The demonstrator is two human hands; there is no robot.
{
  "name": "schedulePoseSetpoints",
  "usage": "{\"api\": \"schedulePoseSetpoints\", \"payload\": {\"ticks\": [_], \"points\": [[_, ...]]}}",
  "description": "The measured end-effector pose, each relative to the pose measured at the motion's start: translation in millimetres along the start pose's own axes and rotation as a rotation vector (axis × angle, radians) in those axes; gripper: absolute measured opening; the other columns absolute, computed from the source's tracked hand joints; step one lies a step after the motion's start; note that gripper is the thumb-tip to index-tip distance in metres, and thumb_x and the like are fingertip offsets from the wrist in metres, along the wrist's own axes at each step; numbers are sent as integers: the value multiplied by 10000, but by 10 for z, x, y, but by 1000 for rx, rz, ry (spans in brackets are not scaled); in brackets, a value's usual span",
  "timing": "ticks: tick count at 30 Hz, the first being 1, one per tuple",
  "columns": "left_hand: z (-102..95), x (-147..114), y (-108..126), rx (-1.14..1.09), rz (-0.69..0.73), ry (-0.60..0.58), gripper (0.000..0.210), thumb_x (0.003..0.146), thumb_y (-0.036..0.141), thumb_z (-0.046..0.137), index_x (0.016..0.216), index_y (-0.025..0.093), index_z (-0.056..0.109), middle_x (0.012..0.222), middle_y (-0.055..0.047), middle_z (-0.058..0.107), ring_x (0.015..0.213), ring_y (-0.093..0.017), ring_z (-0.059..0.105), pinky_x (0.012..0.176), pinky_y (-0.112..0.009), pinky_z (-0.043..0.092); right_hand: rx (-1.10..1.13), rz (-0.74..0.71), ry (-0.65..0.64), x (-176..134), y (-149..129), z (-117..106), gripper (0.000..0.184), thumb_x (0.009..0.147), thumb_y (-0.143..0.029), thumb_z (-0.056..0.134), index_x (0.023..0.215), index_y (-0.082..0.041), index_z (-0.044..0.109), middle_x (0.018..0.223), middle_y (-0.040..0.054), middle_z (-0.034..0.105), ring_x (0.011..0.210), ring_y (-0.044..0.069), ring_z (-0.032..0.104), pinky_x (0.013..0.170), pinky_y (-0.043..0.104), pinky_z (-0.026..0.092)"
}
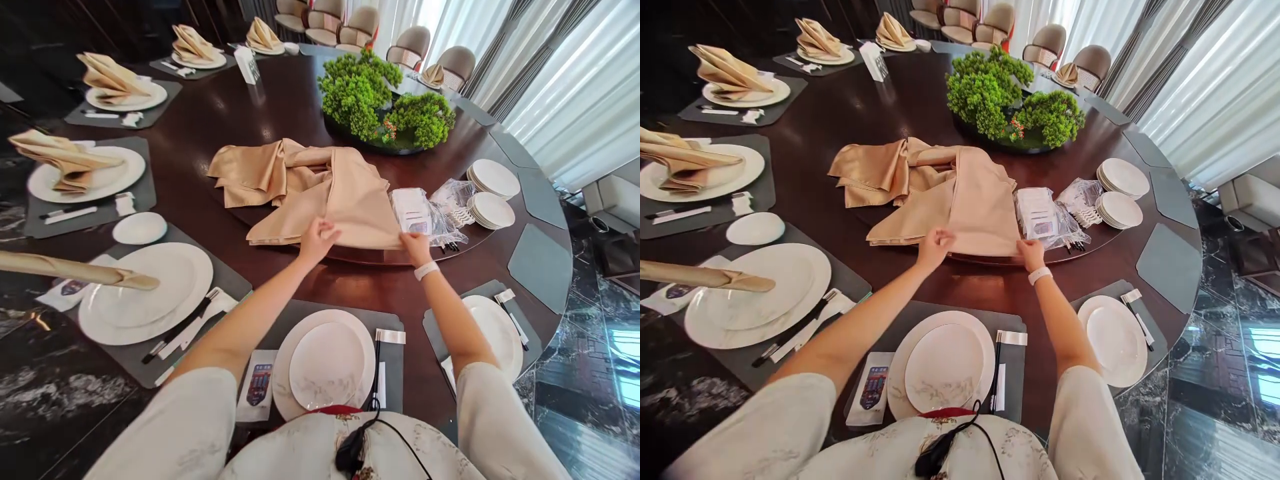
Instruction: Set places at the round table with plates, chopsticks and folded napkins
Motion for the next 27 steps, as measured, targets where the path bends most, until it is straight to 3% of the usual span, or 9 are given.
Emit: {"api": "schedulePoseSetpoints", "payload": {"ticks": [2,5,9,13,17,20,23,27], "points": [[164,-240,-531,4,-193,1,184,792,274,721,848,191,566,893,-40,717,922,-182,707,883,-290,535,47,203,-4,-127,567,176,247,666,-329,713,637,-199,506,534,-67,429,542,104,458,526,232,402],[246,-435,-1045,40,-380,36,151,765,194,679,880,188,582,962,-53,698,916,-179,681,863,-299,543,99,392,7,-244,1067,303,269,571,-176,698,765,-207,514,628,-67,515,563,101,506,526,218,441],[206,-448,-1321,65,-468,76,541,680,125,754,1174,204,550,1177,-85,649,1078,-195,652,913,-317,547,130,504,-128,-152,1261,404,448,550,-102,695,922,-222,477,758,-39,588,624,123,583,556,240,507],[213,-392,-1408,72,-581,-11,837,686,132,808,1422,224,420,1086,-68,661,980,-195,676,925,-364,558,38,547,-325,-1,1255,491,527,555,-60,681,1014,-223,480,724,-45,592,611,141,590,569,266,518],[253,-383,-1433,-85,-704,-118,1111,651,138,866,1563,269,246,1018,-53,690,910,-198,697,894,-400,578,144,403,-404,102,1126,548,639,564,-53,667,1148,-222,472,683,-76,573,665,146,611,674,290,559],[348,-377,-1393,-220,-712,-254,1173,657,166,857,1602,300,176,1007,-43,719,887,-197,707,891,-431,586,91,201,-429,138,1006,516,720,594,-89,668,1273,-220,469,677,-84,572,682,155,612,739,316,561],[377,-258,-1227,-190,-511,-321,947,654,154,821,1511,237,427,1092,-66,728,979,-204,703,984,-413,561,-112,-45,-363,155,840,412,671,651,-118,656,1304,-213,540,739,-43,604,715,174,600,802,360,556],[315,-103,-940,138,-197,-269,563,708,123,738,1264,191,689,1168,-89,715,1079,-250,676,1076,-410,511,-344,-270,-252,87,643,344,509,736,-75,572,1226,-177,664,1003,82,668,862,217,616,908,383,536]]}}
Point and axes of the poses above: each hand's wrist, its own x-axis towards the middle knuckle, its own z-axis out of the palm, y = z × x, the point moved 9 cm from there along x, towards the middle knuckle
